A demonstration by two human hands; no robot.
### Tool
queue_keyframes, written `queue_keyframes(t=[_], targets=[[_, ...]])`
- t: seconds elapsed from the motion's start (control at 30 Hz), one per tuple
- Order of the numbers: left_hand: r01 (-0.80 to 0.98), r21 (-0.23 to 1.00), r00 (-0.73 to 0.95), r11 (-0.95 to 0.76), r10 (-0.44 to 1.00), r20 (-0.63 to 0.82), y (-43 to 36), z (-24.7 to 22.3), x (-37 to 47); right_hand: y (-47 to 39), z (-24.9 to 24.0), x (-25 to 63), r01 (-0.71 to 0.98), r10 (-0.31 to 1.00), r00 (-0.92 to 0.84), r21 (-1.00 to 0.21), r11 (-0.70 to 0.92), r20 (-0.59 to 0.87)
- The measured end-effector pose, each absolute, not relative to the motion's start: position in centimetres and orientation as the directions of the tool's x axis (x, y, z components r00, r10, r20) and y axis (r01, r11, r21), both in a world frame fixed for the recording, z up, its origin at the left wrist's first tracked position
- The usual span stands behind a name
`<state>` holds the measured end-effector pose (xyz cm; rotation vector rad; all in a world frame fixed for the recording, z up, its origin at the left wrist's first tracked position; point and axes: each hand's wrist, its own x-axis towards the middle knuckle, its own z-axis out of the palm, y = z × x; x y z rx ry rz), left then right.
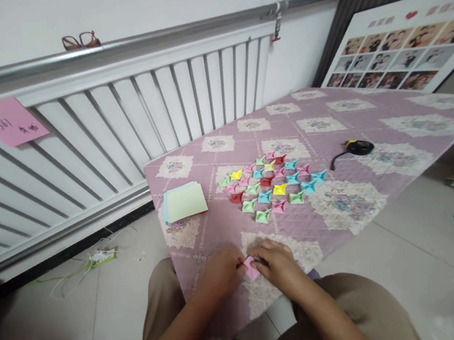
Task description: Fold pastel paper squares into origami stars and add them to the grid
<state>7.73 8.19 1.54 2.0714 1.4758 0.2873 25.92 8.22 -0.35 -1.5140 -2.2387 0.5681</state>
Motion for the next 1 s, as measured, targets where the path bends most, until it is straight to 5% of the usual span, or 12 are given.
queue_keyframes(t=[1.0], targets=[[0.746, 0.587, 0.481, -0.313, 0.864, -0.151, 9.8, 1.9, 7.9, 9.1, -0.5, 26.0, 0.751, 0.894, -0.415, -0.491, 0.441, 0.169]])
